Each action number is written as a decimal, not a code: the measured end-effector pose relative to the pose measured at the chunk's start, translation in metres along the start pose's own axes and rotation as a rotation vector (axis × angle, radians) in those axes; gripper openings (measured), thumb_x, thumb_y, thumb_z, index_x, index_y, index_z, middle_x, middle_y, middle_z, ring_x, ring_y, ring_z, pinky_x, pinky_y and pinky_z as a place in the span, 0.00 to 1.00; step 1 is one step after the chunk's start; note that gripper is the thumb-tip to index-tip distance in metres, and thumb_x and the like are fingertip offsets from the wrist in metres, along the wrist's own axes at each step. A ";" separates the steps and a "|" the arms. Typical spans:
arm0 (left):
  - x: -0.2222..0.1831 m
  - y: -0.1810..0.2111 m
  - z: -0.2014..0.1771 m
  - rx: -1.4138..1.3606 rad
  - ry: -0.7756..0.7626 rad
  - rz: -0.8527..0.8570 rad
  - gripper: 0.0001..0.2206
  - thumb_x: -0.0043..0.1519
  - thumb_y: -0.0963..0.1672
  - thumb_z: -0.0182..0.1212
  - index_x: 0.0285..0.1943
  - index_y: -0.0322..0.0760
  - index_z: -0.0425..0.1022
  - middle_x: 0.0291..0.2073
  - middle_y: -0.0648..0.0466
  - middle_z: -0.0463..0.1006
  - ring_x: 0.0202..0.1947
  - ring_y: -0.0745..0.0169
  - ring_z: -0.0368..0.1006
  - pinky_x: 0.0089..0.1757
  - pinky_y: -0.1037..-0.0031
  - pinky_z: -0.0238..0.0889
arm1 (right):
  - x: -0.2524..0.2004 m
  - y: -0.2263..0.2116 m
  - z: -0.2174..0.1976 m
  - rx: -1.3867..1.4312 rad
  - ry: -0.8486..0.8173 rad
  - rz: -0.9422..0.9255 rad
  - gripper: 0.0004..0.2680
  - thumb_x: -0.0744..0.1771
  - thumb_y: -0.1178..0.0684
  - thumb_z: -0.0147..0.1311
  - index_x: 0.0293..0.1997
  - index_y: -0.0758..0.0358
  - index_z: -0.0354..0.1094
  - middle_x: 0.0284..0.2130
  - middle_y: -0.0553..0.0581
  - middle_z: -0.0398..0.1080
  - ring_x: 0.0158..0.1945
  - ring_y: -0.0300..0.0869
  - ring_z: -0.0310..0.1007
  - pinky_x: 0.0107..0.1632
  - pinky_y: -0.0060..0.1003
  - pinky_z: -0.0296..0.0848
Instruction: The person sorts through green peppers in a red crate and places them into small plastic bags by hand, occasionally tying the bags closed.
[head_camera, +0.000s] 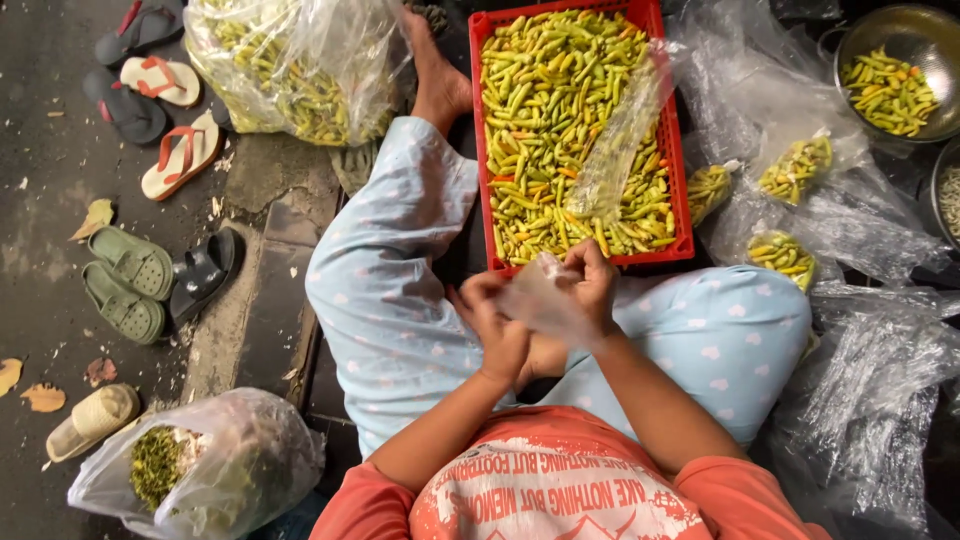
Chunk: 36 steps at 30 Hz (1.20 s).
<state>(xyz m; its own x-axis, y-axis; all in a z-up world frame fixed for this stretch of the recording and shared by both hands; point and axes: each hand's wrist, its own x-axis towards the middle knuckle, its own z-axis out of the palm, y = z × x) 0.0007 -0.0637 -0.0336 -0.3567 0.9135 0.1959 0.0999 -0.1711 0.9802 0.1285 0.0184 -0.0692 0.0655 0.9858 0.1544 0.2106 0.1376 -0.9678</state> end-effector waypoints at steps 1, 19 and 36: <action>-0.002 -0.003 -0.003 0.125 0.194 0.219 0.18 0.56 0.40 0.68 0.48 0.34 0.61 0.42 0.51 0.59 0.42 0.55 0.57 0.48 0.69 0.53 | 0.002 -0.021 0.000 -0.044 0.038 -0.133 0.08 0.61 0.65 0.61 0.33 0.56 0.67 0.20 0.54 0.68 0.24 0.42 0.66 0.30 0.32 0.66; 0.025 0.000 -0.023 -0.093 -0.068 -0.034 0.04 0.63 0.39 0.65 0.38 0.33 0.74 0.29 0.53 0.72 0.32 0.66 0.67 0.39 0.72 0.66 | -0.004 -0.027 0.008 0.708 -0.498 0.268 0.08 0.67 0.60 0.55 0.50 0.66 0.68 0.33 0.57 0.78 0.35 0.35 0.77 0.43 0.33 0.77; 0.029 -0.024 -0.029 0.187 -0.225 0.002 0.07 0.61 0.38 0.60 0.46 0.37 0.70 0.29 0.43 0.76 0.31 0.44 0.73 0.39 0.61 0.65 | 0.003 -0.002 0.014 0.305 -0.414 0.194 0.11 0.61 0.66 0.56 0.44 0.58 0.70 0.28 0.49 0.76 0.33 0.31 0.71 0.40 0.27 0.74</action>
<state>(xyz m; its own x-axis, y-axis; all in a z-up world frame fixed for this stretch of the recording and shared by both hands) -0.0392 -0.0440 -0.0507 -0.1438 0.9757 0.1656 0.2770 -0.1209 0.9532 0.1149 0.0221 -0.0697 -0.3270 0.9429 -0.0642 -0.0640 -0.0899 -0.9939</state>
